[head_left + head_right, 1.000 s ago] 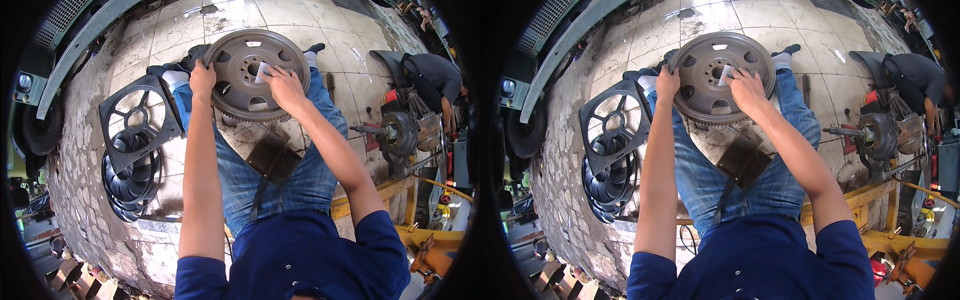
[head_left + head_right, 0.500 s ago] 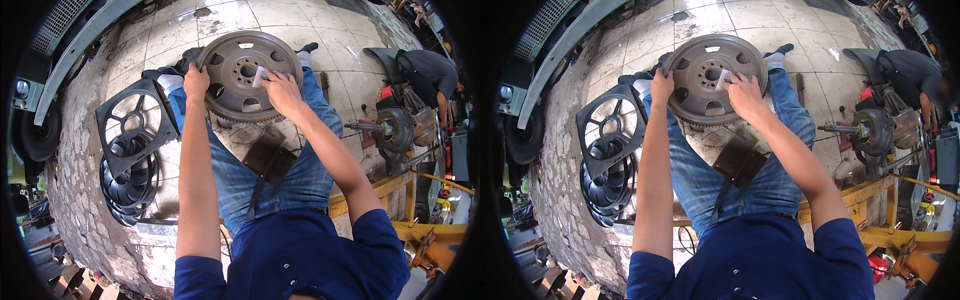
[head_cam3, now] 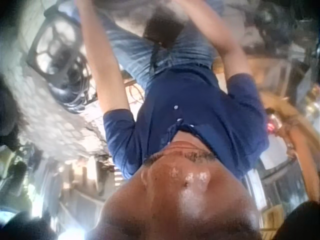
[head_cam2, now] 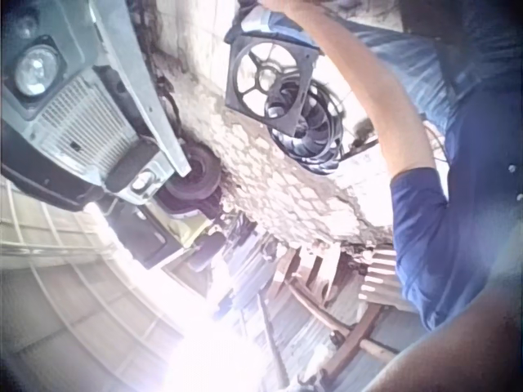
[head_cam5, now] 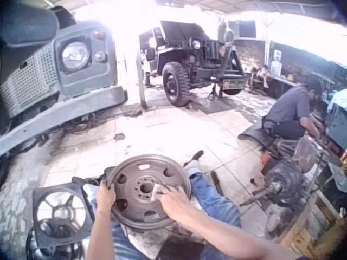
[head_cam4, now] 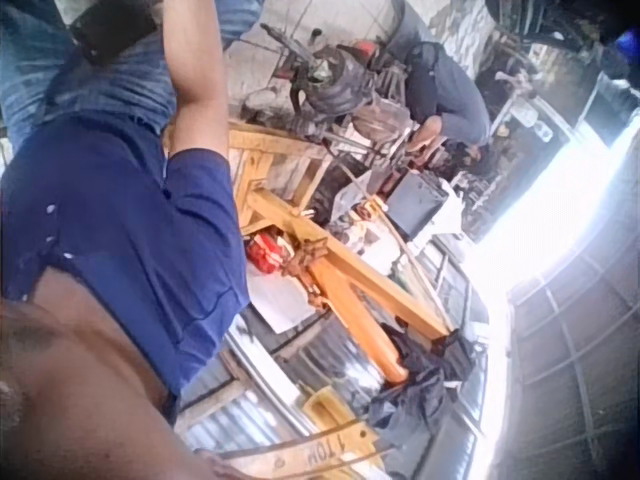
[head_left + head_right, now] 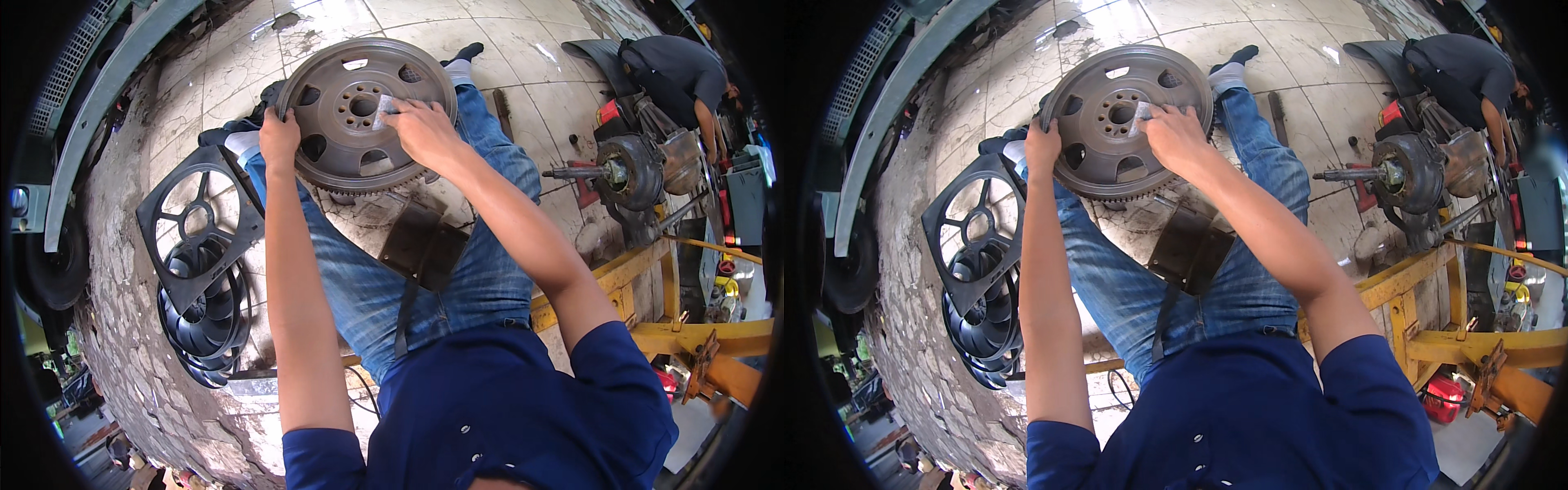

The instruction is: The person scrubs a large metal flywheel with a red abrasive pad while sitting on the floor, then uses a wire brush to clean the teeth and surface. The person also handles a small metal ring and a brush during the process.

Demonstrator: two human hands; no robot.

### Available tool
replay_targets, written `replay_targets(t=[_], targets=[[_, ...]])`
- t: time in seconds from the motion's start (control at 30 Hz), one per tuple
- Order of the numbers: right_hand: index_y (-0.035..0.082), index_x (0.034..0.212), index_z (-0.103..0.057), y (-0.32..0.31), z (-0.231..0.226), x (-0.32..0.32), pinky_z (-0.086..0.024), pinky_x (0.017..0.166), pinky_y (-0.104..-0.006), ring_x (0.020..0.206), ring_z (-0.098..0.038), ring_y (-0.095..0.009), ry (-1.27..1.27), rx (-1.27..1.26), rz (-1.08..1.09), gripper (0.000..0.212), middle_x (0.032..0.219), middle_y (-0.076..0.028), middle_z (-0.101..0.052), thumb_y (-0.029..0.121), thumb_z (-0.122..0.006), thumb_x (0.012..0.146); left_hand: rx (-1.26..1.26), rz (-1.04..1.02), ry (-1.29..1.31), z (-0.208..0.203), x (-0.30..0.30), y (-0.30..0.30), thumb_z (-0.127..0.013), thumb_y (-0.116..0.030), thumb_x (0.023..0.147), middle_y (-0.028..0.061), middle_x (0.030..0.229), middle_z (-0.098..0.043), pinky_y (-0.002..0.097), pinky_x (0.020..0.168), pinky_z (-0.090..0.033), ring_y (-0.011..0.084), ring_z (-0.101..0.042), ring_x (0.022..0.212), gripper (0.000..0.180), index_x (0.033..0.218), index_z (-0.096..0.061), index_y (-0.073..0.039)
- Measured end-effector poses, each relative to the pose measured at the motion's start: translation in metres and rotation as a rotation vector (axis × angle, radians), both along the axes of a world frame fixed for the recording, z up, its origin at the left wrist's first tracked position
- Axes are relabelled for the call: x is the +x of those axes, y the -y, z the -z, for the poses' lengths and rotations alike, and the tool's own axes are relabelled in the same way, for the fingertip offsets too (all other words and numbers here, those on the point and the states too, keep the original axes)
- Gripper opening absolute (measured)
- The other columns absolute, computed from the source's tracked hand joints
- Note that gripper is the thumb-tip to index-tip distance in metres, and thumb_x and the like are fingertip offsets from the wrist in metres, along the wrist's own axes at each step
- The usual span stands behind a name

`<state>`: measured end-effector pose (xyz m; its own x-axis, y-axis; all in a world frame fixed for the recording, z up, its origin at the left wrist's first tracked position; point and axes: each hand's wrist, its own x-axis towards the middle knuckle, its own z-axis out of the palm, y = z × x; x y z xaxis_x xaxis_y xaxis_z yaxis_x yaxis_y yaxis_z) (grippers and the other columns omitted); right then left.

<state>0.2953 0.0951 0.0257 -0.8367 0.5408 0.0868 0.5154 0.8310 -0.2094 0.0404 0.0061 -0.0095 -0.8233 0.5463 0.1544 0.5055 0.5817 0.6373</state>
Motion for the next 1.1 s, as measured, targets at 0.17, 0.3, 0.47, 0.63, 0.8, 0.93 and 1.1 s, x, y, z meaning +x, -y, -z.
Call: replay_targets(t=[0.17, 0.3, 0.47, 0.63, 0.8, 0.93, 1.1], targets=[[0.015, 0.129, -0.062, 0.001, 0.002, -0.011, -0.036, 0.104, -0.057, 0.131, -0.046, -0.031, -0.001, 0.029, 0.03, 0.046, 0.143, -0.014, -0.048, 0.002, -0.055, 0.086, -0.024, 0.032, -0.027, 0.003, -0.007, 0.0, -0.058, -0.033, 0.093, 0.0274, 0.113, -0.065, 0.0483, 0.092, -0.048, 0.0444, -0.062, 0.107, 0.047, 0.128, -0.054, -0.003], [0.015, 0.128, -0.063, 0.009, -0.002, 0.005, -0.038, 0.102, -0.0532, 0.133, -0.045, -0.028, -0.009, 0.008, 0.01, 0.047, 0.143, -0.012, -0.05, 0.0, -0.053, 0.085, -0.01, 0.008, -0.039, 0.005, -0.007, 0.003, -0.058, -0.034, 0.092, 0.028, 0.112, -0.065, 0.0488, 0.092, -0.048, 0.0449, -0.062, 0.107, 0.047, 0.127, -0.055, -0.002], [0.014, 0.127, -0.064, 0.003, -0.009, -0.006, -0.036, 0.103, -0.0568, 0.133, -0.045, -0.029, 0.0, 0.024, 0.039, 0.046, 0.143, -0.012, -0.049, -0.001, -0.054, 0.085, 0.006, -0.004, -0.081, 0.006, -0.001, 0.0, -0.059, -0.035, 0.091, 0.0294, 0.109, -0.065, 0.0494, 0.091, -0.049, 0.0456, -0.062, 0.105, 0.048, 0.126, -0.056, -0.002], [0.014, 0.128, -0.063, 0.004, 0.008, 0.002, -0.037, 0.102, -0.0547, 0.133, -0.045, -0.029, -0.044, 0.031, 0.021, 0.045, 0.143, -0.012, -0.049, -0.001, -0.052, 0.086, -0.013, 0.007, -0.053, 0.001, 0.0, 0.003, -0.059, -0.033, 0.092, 0.0294, 0.107, -0.066, 0.0499, 0.089, -0.049, 0.0456, -0.063, 0.103, 0.045, 0.124, -0.055, -0.002], [0.014, 0.13, -0.062, 0.009, 0.007, 0.002, -0.036, 0.103, -0.0544, 0.133, -0.044, -0.029, -0.045, 0.049, 0.032, 0.046, 0.145, -0.013, -0.048, 0.001, -0.047, 0.089, 0.0, 0.01, -0.086, 0.001, 0.0, 0.003, -0.059, -0.031, 0.092, 0.0281, 0.106, -0.066, 0.0501, 0.089, -0.049, 0.045, -0.063, 0.102, 0.043, 0.123, -0.055, -0.001], [0.015, 0.131, -0.061, 0.008, -0.005, -0.013, -0.033, 0.108, -0.0567, 0.135, -0.042, -0.029, -0.017, -0.022, 0.078, 0.045, 0.146, -0.013, -0.046, 0.002, -0.045, 0.091, -0.021, -0.008, -0.338, -0.004, 0.006, 0.003, -0.063, -0.028, 0.089, 0.0208, 0.114, -0.064, 0.0504, 0.09, -0.047, 0.0392, -0.06, 0.108, 0.042, 0.123, -0.057, -0.004], [0.013, 0.126, -0.064, 0.002, 0.01, -0.008, -0.04, 0.105, -0.0502, 0.128, -0.051, -0.029, -0.272, -0.075, 0.064, 0.039, 0.138, -0.011, -0.054, 0.004, -0.049, 0.091, 0.198, 0.292, -0.596, -0.022, 0.038, 0.004, -0.067, -0.021, 0.087, 0.0172, 0.123, -0.058, 0.0477, 0.094, -0.043, 0.0358, -0.055, 0.113, 0.043, 0.125, -0.055, -0.004]])
